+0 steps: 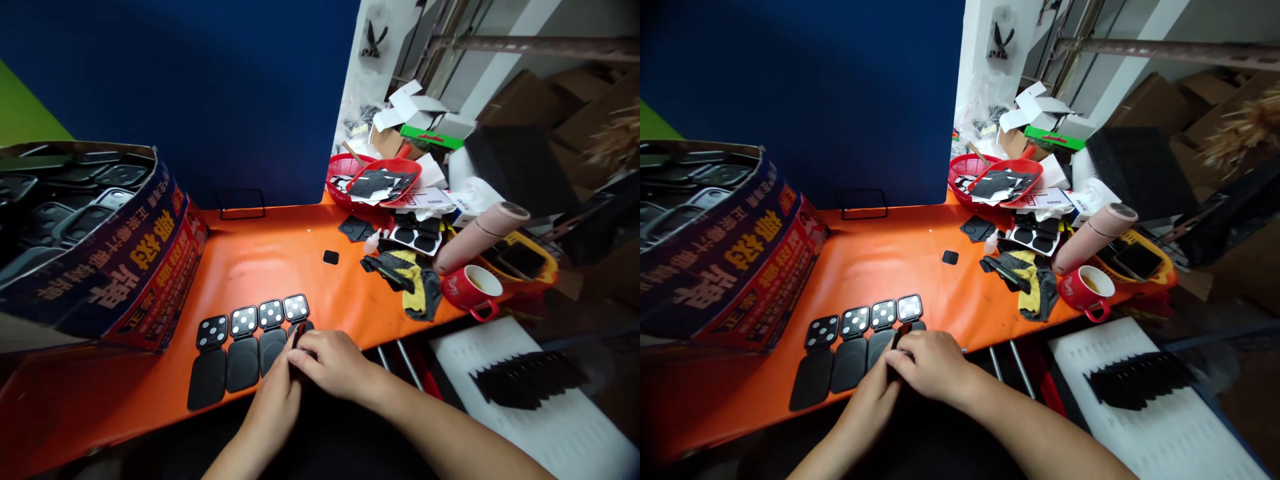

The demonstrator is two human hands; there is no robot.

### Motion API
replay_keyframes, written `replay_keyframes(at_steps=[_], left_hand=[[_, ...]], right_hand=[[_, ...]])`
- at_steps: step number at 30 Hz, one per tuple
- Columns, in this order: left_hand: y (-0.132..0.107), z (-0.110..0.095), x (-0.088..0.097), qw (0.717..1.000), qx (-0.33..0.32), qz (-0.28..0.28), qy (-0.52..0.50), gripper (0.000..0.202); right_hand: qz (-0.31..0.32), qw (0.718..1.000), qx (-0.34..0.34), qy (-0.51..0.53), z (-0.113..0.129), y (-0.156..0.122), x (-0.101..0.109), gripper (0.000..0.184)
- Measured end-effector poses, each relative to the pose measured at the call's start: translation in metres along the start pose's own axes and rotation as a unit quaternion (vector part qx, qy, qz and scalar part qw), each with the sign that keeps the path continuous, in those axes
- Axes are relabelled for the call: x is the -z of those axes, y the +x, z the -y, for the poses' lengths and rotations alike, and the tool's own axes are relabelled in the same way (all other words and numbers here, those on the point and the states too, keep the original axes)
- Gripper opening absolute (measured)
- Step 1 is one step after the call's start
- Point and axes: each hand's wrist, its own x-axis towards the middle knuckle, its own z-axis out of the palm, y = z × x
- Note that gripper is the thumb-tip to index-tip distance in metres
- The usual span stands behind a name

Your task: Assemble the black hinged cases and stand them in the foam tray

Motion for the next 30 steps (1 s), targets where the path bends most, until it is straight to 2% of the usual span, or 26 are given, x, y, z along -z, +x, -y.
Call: replay_keyframes(at_steps=[2,4,6,8,11,14,17,23,26,28,30], left_hand=[[0.003,-0.004,0.0,0.993,0.062,-0.014,-0.1,0.061],[0.006,-0.009,0.001,0.974,0.128,-0.01,-0.188,0.067],[0.007,-0.012,0.003,0.962,0.155,0.004,-0.224,0.069],[0.007,-0.012,0.004,0.974,0.124,0.005,-0.19,0.07],[0.004,-0.006,0.003,0.998,0.04,-0.006,-0.056,0.07],[0.0,-0.001,0.002,0.998,-0.012,0.003,0.055,0.07],[-0.004,0.001,0.003,0.994,-0.041,0.013,0.096,0.067],[-0.007,-0.002,0.006,0.993,-0.04,0.025,0.105,0.06],[-0.005,-0.007,0.005,1.0,-0.012,0.017,0.007,0.053],[-0.001,-0.013,0.006,0.994,0.032,0.009,-0.108,0.049],[0.002,-0.018,0.009,0.971,0.092,0.006,-0.219,0.046]], right_hand=[[0.009,1.0,0.011,0.025,0.002,-0.002,0.004,0.031],[0.02,0.998,0.024,0.045,0.003,-0.004,0.009,0.032],[0.025,0.998,0.029,0.044,0.004,-0.005,0.011,0.031],[0.019,1.0,0.019,0.013,0.007,-0.006,0.01,0.027],[0.022,0.998,-0.002,-0.06,0.013,-0.006,0.005,0.027],[0.041,0.993,0.004,-0.107,0.018,-0.008,0.005,0.03],[0.047,0.995,0.016,-0.086,0.019,-0.009,0.008,0.028],[0.022,1.0,-0.014,0.013,0.013,-0.004,0.001,0.022],[0.012,0.993,-0.006,0.115,0.008,-0.002,-0.004,0.022],[0.029,0.966,-0.012,0.258,0.003,-0.001,-0.006,0.028],[0.041,0.913,-0.055,0.402,-0.003,-0.001,-0.006,0.038]])
